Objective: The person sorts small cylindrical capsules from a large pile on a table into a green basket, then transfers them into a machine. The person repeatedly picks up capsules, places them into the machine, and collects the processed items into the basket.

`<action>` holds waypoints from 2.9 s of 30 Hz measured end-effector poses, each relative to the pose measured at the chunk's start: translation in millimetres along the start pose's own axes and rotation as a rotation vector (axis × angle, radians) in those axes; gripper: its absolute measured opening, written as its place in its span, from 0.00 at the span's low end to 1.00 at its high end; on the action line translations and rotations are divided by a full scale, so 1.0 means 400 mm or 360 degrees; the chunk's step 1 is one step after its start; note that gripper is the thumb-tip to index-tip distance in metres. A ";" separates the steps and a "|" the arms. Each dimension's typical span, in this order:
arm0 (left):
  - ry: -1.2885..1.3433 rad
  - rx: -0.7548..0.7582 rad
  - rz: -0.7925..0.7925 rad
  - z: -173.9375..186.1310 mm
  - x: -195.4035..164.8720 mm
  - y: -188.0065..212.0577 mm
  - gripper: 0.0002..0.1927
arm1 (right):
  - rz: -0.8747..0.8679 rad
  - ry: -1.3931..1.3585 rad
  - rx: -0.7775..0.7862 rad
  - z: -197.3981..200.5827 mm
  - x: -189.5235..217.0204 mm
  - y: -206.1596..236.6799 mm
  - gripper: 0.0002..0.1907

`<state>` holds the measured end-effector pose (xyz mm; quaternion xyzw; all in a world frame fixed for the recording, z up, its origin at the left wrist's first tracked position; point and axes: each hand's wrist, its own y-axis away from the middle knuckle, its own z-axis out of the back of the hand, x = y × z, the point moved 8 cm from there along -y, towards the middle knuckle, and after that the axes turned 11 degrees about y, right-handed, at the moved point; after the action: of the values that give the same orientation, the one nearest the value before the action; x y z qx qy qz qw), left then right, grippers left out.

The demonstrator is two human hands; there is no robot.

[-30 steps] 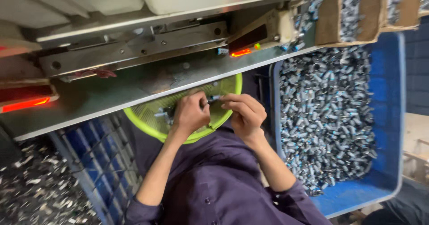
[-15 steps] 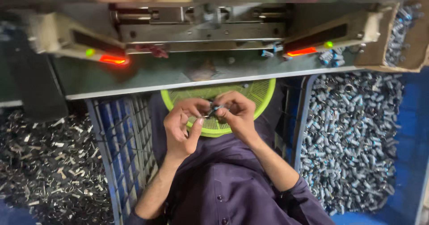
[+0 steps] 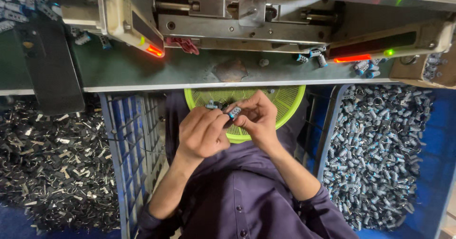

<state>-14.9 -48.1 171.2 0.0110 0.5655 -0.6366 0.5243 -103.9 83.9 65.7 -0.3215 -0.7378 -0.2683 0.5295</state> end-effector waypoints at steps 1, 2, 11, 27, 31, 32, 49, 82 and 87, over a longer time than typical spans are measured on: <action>-0.0111 0.0047 -0.0106 -0.006 -0.005 -0.001 0.10 | -0.0059 0.0014 0.0013 0.006 -0.013 -0.005 0.18; -0.0225 0.0094 -0.0211 -0.009 -0.015 -0.001 0.11 | -0.0120 0.0026 0.0029 0.012 -0.026 -0.012 0.18; 0.1216 -0.0585 0.0195 0.302 0.001 0.042 0.11 | -0.0105 -0.0233 -0.0254 0.067 -0.009 0.001 0.18; 0.0142 0.0604 0.0773 -0.331 0.191 0.184 0.06 | 0.0254 0.0547 -0.0677 0.197 0.117 0.014 0.20; -0.0409 0.1279 0.0665 -0.542 0.231 0.243 0.07 | 0.0523 0.1022 -0.0559 0.127 0.185 -0.030 0.15; -0.0363 0.1269 0.0685 -0.565 0.239 0.251 0.06 | 0.0619 0.1105 -0.0495 0.104 0.211 -0.041 0.15; -0.0355 0.1416 0.0674 -0.592 0.230 0.268 0.10 | 0.1187 0.1802 -0.0366 -0.012 0.393 -0.343 0.14; 0.1022 -0.0060 0.0990 -0.082 0.166 0.071 0.07 | 0.0640 0.1025 -0.0231 0.006 0.087 -0.008 0.15; 0.1217 -0.0090 0.1379 -0.101 0.175 0.079 0.05 | 0.0657 0.0960 -0.0068 0.008 0.065 -0.014 0.17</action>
<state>-48.2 -58.6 91.8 0.4569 0.6754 -0.2992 0.4956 -116.2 87.7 89.2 -0.3811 -0.4623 -0.2538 0.7593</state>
